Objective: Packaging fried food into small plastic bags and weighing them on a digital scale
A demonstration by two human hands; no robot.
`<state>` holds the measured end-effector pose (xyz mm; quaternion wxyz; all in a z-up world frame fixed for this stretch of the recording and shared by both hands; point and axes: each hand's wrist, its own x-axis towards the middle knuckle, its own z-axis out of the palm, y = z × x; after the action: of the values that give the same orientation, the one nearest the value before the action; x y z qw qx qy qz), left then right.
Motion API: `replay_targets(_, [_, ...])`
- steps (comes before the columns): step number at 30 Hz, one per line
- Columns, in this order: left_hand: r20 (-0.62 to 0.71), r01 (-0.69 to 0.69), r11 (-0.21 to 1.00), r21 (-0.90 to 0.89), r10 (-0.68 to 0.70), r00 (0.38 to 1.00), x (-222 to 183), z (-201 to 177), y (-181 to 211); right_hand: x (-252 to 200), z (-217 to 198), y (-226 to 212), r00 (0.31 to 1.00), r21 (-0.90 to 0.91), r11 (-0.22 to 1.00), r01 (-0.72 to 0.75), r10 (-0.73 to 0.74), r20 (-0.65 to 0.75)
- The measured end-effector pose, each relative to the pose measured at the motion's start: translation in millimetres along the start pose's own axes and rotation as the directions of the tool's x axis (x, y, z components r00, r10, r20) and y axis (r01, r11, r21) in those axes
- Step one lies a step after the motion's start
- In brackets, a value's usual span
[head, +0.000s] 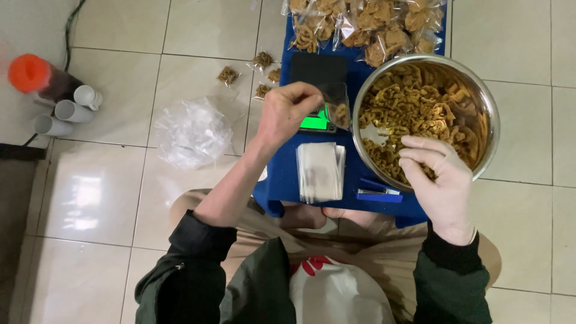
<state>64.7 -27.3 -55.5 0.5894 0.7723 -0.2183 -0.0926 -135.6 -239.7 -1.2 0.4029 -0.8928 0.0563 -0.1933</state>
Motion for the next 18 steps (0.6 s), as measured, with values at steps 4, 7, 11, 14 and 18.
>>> replay_targets(4, [0.065,0.232,0.932,-0.278,-0.222,0.973,32.0,13.4,-54.9,-24.7,10.8,36.8,0.999,-0.015,1.000,0.016,-0.017,-0.040])
replay_targets(7, [0.012,0.418,0.818,-0.396,-0.451,0.893,46.5,14.2,-69.5,-35.9,14.3,44.7,0.998,0.004,0.999,-0.037,0.037,-0.059])
replay_targets(11, [-0.068,0.474,0.832,-0.290,-0.512,0.856,51.6,5.6,-87.3,-39.7,14.2,47.2,0.998,-0.034,0.999,-0.022,0.020,-0.067])
replay_targets(14, [-0.110,0.477,0.852,-0.216,-0.507,0.855,51.7,1.9,-104.2,-38.8,15.5,48.6,0.997,-0.025,1.000,-0.017,0.015,-0.074])
replay_targets(18, [-0.151,0.525,0.837,-0.153,-0.545,0.825,47.1,-1.4,-114.3,-35.5,14.6,42.7,0.998,-0.014,1.000,0.012,-0.013,-0.068])
